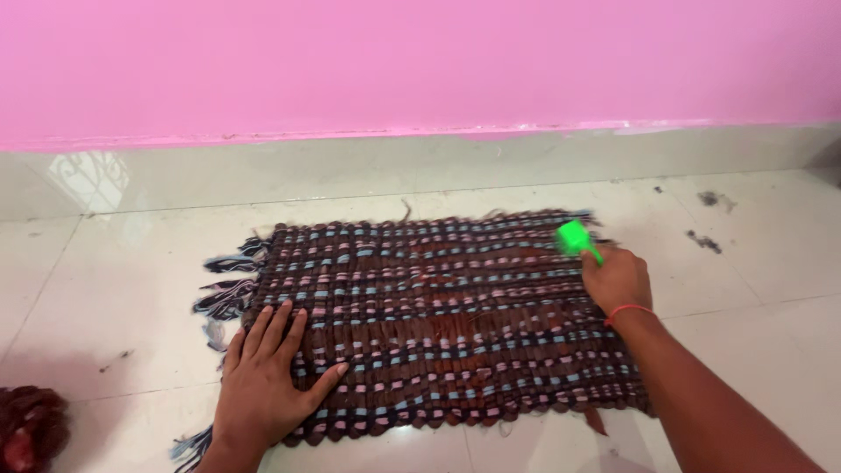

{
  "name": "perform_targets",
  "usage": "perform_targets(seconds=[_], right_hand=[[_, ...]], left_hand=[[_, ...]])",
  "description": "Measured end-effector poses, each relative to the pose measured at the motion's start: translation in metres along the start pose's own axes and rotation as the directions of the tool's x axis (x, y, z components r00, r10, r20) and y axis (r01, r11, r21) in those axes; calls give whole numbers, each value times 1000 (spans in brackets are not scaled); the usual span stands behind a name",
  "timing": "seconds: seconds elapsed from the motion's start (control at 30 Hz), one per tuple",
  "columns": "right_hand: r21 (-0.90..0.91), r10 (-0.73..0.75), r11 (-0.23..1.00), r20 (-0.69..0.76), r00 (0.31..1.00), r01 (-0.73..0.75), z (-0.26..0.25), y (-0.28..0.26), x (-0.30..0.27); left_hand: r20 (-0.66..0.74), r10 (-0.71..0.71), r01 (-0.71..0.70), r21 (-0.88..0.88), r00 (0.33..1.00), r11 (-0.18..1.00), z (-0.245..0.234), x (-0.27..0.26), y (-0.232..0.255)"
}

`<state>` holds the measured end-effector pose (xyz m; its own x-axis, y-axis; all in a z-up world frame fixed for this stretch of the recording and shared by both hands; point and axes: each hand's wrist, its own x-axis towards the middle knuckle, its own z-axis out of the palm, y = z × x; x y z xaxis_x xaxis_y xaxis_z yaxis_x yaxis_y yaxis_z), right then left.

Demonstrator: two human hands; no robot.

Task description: The person brushes a woven rug using a handheld brush, moves a smaller mat piece aside, and continues brushing the rug with the brush.

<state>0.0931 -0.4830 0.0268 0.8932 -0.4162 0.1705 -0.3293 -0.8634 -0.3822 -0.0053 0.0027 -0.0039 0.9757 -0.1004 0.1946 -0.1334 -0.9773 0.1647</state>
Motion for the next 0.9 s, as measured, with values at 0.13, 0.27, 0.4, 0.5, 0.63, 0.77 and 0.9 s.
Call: perform_targets(seconds=[0.13,0.27,0.4,0.5,0.63,0.77,0.9], right_hand=[[178,-35,984,32,999,29,-46,-37,-12],[141,-63,990,303,951,20,-84,-48,-58],[250,-33,967,295,955,-43,-78,-26,-82],[247,-58,969,242,969,-3,-52,-6,-64],[313,-111,950,270,957,22,-10,7,-42],[436,-201,899,315,928,46,29,16,-24],[245,8,968,201,980,-58,14,50,-3]], left_hand=[[36,-54,53,23,998,998,-2,7,3],[45,-52,51,25,998,998,-2,3,3],[71,-40,37,41,997,998,-2,7,3],[110,-84,78,56,990,995,-3,8,8],[218,6,-3,-14,976,1000,-3,13,44],[369,108,-36,-197,923,980,2,27,113],[569,-37,67,-31,822,997,0,40,151]])
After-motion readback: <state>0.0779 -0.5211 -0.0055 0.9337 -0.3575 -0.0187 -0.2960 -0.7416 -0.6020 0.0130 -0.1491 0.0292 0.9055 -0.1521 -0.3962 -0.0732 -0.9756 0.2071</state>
